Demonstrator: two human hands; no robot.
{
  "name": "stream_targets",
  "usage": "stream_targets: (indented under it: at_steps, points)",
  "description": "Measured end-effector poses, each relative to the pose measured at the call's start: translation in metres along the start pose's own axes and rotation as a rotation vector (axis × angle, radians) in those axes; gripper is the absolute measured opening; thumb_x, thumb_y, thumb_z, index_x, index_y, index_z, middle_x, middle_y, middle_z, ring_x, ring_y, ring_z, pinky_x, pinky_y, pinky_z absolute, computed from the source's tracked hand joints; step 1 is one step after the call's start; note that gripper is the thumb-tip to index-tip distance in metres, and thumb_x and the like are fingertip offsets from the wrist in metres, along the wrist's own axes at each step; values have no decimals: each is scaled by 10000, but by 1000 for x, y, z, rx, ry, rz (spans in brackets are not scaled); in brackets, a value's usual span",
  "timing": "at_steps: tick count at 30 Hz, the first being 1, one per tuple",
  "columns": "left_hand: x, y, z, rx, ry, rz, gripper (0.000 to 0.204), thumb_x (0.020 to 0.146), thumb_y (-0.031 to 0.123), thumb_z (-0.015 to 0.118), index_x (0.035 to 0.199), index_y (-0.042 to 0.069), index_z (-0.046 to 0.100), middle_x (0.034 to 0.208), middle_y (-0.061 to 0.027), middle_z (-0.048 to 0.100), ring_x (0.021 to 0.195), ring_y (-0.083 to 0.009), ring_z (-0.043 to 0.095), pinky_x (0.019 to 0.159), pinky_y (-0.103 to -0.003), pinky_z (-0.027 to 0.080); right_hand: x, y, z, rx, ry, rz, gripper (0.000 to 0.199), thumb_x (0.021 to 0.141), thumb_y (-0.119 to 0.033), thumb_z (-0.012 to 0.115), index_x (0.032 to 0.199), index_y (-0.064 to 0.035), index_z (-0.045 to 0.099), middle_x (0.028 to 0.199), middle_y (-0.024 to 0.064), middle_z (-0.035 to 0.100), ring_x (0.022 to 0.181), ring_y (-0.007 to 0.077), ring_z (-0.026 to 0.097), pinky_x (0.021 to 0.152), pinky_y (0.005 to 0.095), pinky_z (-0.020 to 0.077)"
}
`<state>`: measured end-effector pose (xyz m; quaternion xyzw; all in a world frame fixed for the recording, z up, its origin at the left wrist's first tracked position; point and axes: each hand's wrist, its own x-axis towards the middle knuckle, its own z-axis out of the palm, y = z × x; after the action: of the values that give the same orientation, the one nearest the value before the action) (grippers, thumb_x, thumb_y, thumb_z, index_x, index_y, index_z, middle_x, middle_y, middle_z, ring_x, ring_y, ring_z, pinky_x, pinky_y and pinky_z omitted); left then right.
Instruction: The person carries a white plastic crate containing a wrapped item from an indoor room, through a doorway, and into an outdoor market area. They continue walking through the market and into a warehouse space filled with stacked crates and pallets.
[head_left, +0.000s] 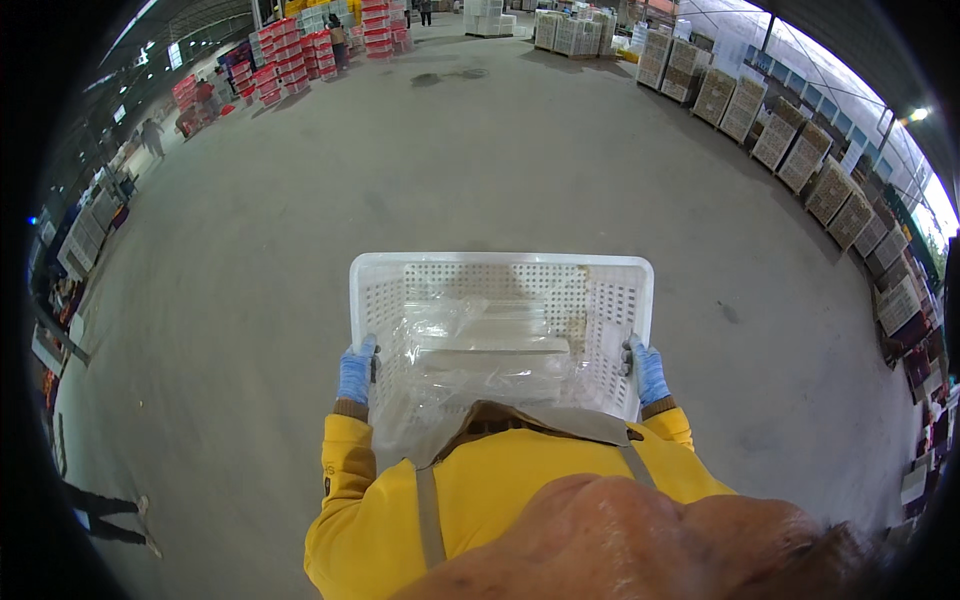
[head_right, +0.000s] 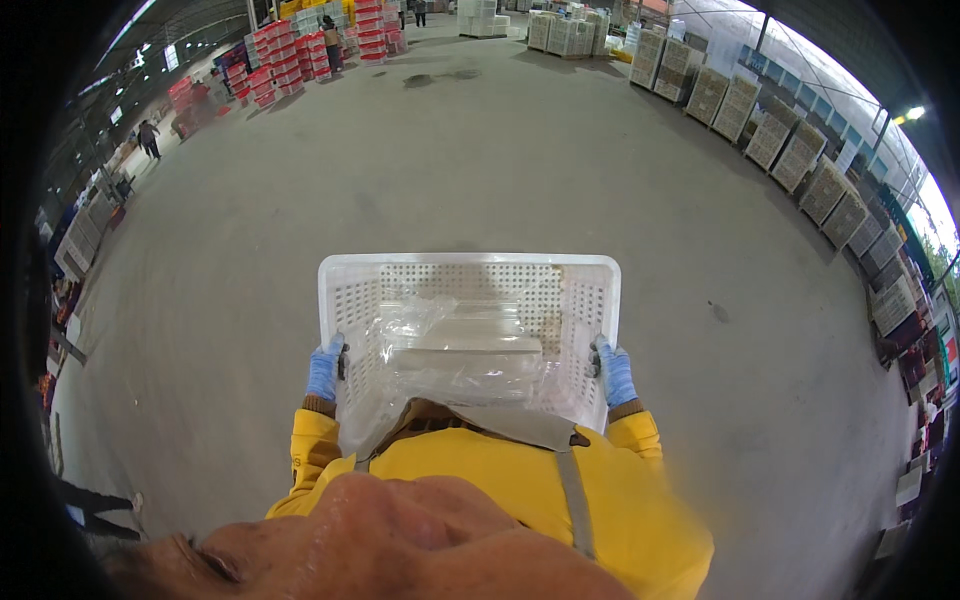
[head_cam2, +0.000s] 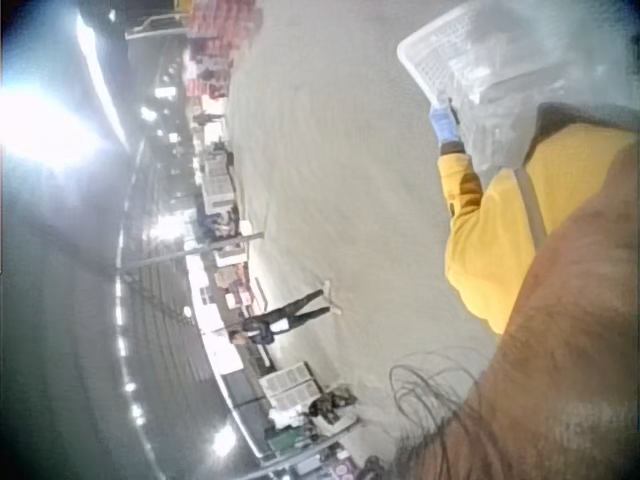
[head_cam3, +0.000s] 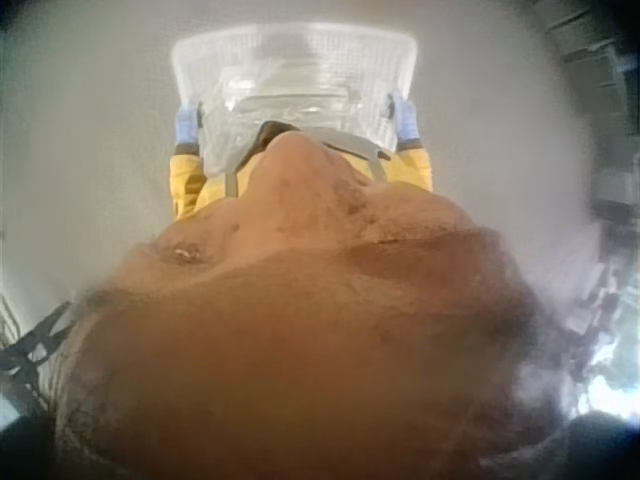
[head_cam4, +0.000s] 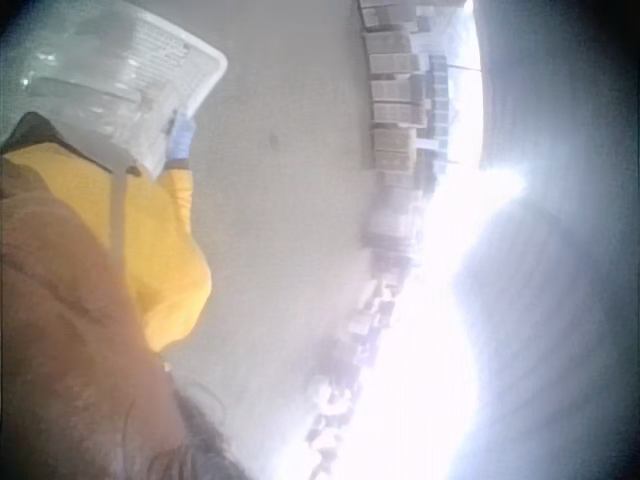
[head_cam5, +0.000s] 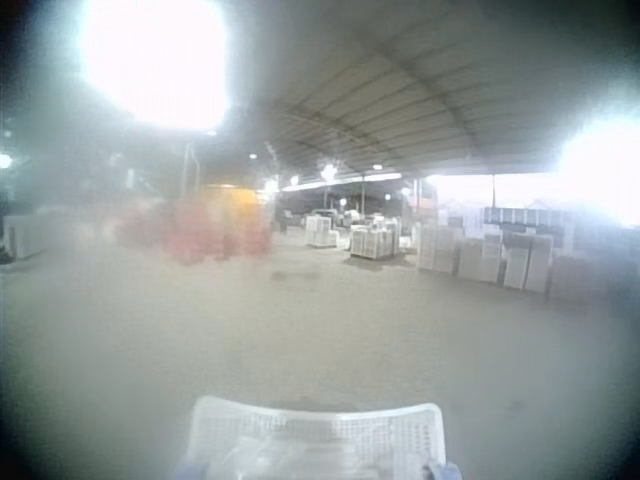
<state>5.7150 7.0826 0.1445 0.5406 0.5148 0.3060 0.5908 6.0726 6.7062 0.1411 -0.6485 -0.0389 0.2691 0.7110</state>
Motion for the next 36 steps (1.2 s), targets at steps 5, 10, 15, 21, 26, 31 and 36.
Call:
stream_targets:
  at_steps: [5,10,15,21,26,31,36]
  points:
    - [40,22,5,-54,-32,2,335,811,397,621,747,72,571,490,5,461,381,-93,405,366,-244,322,32,-5,29,-78,43,26,344,862,-372,581,838,-32,538,614,-5,472,445,86,424,413,231,403]
    - [68,31,6,-62,82,-37,338,823,392,608,752,66,563,472,-1,456,356,-110,400,339,-257,310,97,-42,73,-167,-74,-22,377,860,-395,572,848,-18,550,646,11,494,468,109,451,431,243,427]
    - [81,-3,27,-193,55,35,365,840,401,588,774,43,553,464,-12,453,336,-120,395,327,-260,307,191,-52,91,-215,-184,-82,348,886,-368,539,854,-22,542,634,-1,477,459,90,421,436,220,416]
    - [167,20,80,-187,134,-28,312,835,356,606,778,52,563,497,9,453,381,-89,397,360,-242,320,271,-78,124,-313,-121,12,366,874,-375,552,890,-9,552,649,24,498,461,112,446,432,251,433]
    - [277,85,99,-102,18,-34,315,837,370,598,767,66,552,513,13,448,389,-84,390,363,-240,315,293,-85,157,-232,32,84,365,880,-364,542,877,0,551,643,23,491,454,102,443,417,247,418]
    - [341,118,107,-51,-93,-30,322,835,377,597,771,66,543,518,17,431,386,-87,372,362,-242,309,321,-71,187,-27,24,74,336,885,-350,539,854,-15,533,623,-1,461,443,88,415,399,235,387]
    - [378,139,117,-58,-47,-14,342,825,391,612,772,59,545,521,2,453,392,-103,401,366,-258,329,363,-85,216,-189,73,-62,357,865,-377,567,853,-21,538,622,12,468,448,92,426,389,249,405]
